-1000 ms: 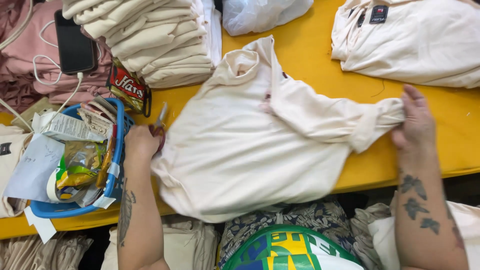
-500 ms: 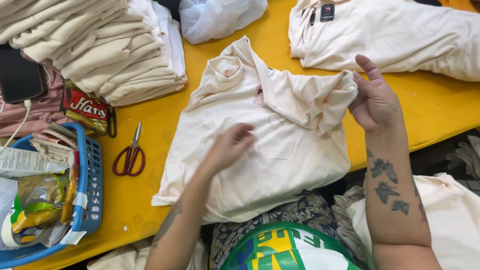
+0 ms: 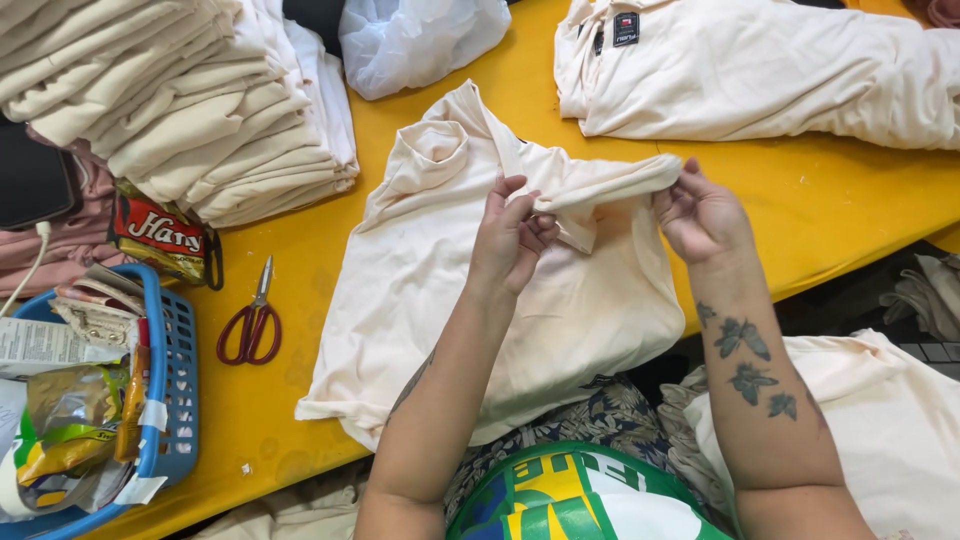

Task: Trimming loose threads from t-shirts using small scissors and then folding them for organization.

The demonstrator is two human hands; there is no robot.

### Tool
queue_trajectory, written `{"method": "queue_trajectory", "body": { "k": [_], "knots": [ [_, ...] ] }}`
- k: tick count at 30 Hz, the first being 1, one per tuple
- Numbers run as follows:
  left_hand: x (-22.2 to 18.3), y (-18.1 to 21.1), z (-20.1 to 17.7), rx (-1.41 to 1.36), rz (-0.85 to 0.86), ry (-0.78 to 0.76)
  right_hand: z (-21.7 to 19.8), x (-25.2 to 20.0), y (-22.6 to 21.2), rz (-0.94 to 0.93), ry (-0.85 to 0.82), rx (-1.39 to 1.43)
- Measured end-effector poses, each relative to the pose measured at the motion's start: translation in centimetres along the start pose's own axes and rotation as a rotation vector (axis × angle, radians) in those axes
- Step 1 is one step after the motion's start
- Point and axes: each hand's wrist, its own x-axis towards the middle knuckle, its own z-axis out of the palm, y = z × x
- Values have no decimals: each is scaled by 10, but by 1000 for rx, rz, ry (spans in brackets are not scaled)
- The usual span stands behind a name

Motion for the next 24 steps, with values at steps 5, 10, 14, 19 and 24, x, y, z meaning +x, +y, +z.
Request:
{"method": "queue_trajectory", "body": {
  "k": [5, 10, 14, 19, 24],
  "knots": [
    [16, 11, -17, -117, 38, 127, -16, 21, 17, 120, 74, 141],
    [19, 12, -24, -80, 48, 142, 1, 8, 22, 79, 59, 93],
    [10, 4, -16, 37, 37, 72, -12, 24, 11, -116, 67, 10],
    [51, 52, -54, 1187, 410, 59, -4, 38, 21, -1468, -72, -955],
    [70, 133, -88, 1747, 281, 460, 73, -6, 145, -1227, -274, -1530]
  ]
}}
